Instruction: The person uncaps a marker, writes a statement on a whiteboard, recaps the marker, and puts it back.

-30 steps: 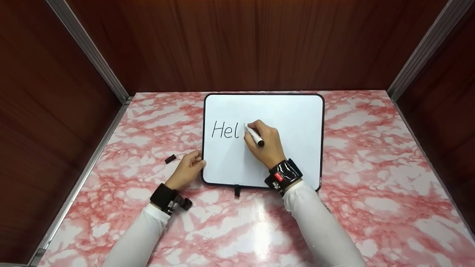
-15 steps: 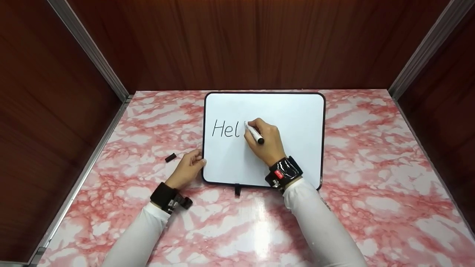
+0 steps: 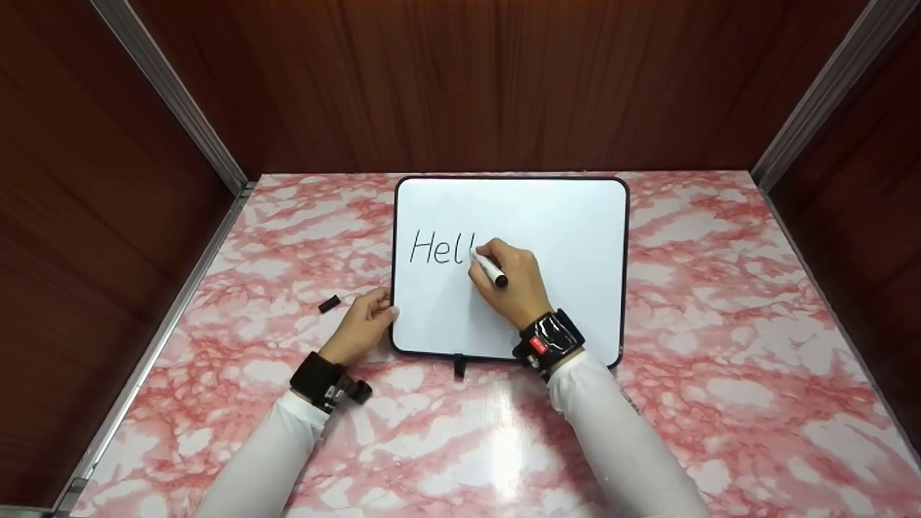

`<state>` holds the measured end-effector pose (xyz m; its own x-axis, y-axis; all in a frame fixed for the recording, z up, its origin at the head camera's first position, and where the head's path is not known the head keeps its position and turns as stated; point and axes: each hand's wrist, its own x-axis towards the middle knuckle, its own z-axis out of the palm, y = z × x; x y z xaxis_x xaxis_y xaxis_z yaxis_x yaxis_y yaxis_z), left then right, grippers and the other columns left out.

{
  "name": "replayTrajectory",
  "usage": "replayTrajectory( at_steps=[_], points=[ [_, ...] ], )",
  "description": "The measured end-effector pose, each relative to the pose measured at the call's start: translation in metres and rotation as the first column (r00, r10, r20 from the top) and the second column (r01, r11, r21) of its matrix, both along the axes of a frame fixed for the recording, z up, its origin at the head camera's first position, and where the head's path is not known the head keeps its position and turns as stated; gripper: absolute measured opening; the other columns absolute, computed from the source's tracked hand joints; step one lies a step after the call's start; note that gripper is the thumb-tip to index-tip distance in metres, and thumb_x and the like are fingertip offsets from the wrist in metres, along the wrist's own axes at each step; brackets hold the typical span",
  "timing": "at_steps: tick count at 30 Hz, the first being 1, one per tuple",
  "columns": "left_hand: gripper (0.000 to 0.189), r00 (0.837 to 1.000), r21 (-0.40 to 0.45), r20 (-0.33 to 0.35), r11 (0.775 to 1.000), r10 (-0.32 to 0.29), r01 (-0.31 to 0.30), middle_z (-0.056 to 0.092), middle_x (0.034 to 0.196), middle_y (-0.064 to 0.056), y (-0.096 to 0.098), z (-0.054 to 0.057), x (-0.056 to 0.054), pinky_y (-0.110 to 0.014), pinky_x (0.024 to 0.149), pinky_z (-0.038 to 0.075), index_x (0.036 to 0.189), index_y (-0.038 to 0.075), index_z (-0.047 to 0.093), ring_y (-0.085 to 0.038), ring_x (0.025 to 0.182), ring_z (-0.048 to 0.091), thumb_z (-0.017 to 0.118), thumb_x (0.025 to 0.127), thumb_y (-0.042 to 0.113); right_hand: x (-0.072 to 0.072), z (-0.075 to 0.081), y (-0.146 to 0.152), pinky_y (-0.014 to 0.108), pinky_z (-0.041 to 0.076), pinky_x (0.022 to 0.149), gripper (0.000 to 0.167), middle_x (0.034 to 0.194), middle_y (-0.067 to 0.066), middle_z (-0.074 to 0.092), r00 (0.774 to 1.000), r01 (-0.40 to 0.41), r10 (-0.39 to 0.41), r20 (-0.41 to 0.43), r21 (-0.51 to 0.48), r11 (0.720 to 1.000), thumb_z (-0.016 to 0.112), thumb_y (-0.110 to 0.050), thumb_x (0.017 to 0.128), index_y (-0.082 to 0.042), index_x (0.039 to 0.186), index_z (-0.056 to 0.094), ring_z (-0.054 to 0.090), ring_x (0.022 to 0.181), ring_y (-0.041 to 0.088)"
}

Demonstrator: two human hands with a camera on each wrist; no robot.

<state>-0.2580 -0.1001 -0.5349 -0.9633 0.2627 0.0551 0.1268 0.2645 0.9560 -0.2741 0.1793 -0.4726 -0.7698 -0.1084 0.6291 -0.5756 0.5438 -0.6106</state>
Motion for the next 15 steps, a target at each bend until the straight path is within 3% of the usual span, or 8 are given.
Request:
replayTrajectory(
  at_steps=[7, 15],
  points=[
    [0.02, 1.0, -0.004, -0.015, 1.0, -0.001, 0.001, 0.071, 0.107, -0.02, -0.0007, -0.0012, -0.0004, -0.03, 0.092, 0.057, 0.12, -0.012, 0.064, -0.015, 0.097, 0.064, 0.054, 0.104, -0.004, 0.0058, -0.0026, -0.0001, 0.009, 0.042, 0.062, 0.01, 0.08, 0.015, 0.079, 1.0, -0.021, 0.021, -0.006, 0.005, 1.0, 0.075, -0.002, 0.087, 0.004, 0.095, 0.076, 0.059, 0.065, 0.007],
    [0.017, 0.999, -0.013, -0.049, 1.0, -0.007, 0.006, 0.064, 0.093, -0.007, -0.0013, -0.0035, -0.0008, -0.023, 0.081, 0.052, 0.116, -0.01, 0.064, -0.01, 0.085, 0.058, 0.056, 0.103, -0.003, 0.01, -0.0045, 0.0028, 0.009, 0.043, 0.063, 0.009, 0.081, 0.015, 0.079, 0.999, -0.039, 0.039, 0.01, 0.015, 0.999, 0.076, -0.002, 0.086, 0.003, 0.094, 0.077, 0.06, 0.066, 0.007]
  ],
)
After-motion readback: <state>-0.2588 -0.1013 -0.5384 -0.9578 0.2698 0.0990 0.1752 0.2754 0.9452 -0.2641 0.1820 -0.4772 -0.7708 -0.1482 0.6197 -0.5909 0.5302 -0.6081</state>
